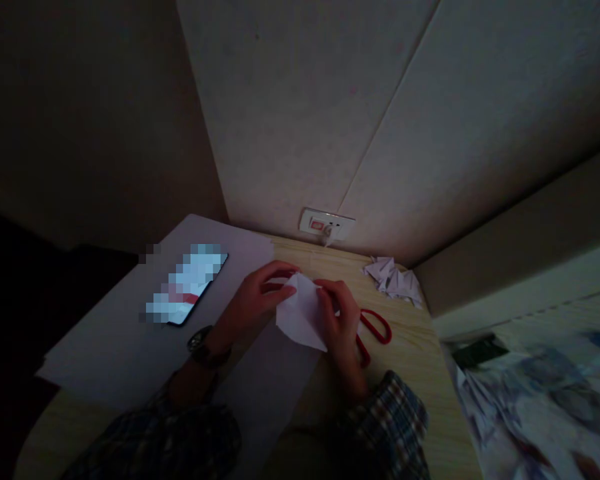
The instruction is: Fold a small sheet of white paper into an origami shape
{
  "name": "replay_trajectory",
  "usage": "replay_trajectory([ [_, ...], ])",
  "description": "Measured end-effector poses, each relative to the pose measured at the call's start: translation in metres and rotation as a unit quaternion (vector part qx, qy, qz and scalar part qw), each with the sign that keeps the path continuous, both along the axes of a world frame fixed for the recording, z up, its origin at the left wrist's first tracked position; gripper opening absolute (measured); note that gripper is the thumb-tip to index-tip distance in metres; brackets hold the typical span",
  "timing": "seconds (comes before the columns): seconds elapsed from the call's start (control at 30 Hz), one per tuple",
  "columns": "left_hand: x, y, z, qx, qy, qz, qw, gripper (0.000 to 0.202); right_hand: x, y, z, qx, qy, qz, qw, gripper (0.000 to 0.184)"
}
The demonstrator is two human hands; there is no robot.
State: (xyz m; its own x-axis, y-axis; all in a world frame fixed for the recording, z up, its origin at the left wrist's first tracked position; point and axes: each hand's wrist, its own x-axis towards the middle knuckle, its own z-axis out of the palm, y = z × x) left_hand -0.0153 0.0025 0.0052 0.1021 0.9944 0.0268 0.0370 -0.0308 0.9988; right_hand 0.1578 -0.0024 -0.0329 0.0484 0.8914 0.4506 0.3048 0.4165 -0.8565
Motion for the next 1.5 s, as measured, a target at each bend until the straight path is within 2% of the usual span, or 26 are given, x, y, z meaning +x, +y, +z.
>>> replay_trajectory([
  [0.23, -0.0001, 0.0, -0.0005, 0.018, 0.009, 0.04, 0.999, 0.03, -0.0018, -0.0034, -0.0008, -0.015, 0.044, -0.05, 0.998, 0.004],
  [0.37, -0.0009, 0.0013, -0.0003, 0.016, 0.019, 0.055, 0.998, 0.024, -0.0015, -0.0042, -0.0005, -0.023, 0.045, -0.046, 0.998, 0.006],
  [0.5, -0.0034, 0.0033, -0.0012, 0.02, 0.02, 0.1, 0.995, 0.021, -0.0013, -0.004, 0.0016, -0.044, 0.021, -0.027, 0.998, 0.014],
  [0.63, -0.0046, 0.0039, -0.0038, 0.032, 0.026, 0.129, 0.991, 0.022, -0.0014, -0.002, 0.0032, -0.022, 0.01, -0.033, 0.999, 0.007],
  [0.87, -0.0019, 0.0007, -0.0021, 0.054, 0.075, 0.125, 0.988, 0.025, 0.0001, -0.002, 0.0027, 0.002, -0.004, -0.059, 0.998, 0.007],
  [1.1, -0.0021, -0.0013, 0.0029, 0.064, 0.145, 0.077, 0.984, 0.017, 0.0015, -0.0014, 0.0006, 0.006, -0.012, -0.054, 0.998, 0.009],
  [1.37, -0.0029, -0.0002, 0.0002, 0.058, 0.135, 0.081, 0.986, 0.017, 0.0013, -0.0033, 0.0029, 0.012, -0.014, -0.046, 0.999, 0.005],
  [1.5, -0.0029, -0.0009, 0.0003, 0.061, 0.133, 0.114, 0.983, 0.017, 0.0005, -0.0035, 0.0045, 0.02, -0.02, -0.034, 0.999, 0.003],
])
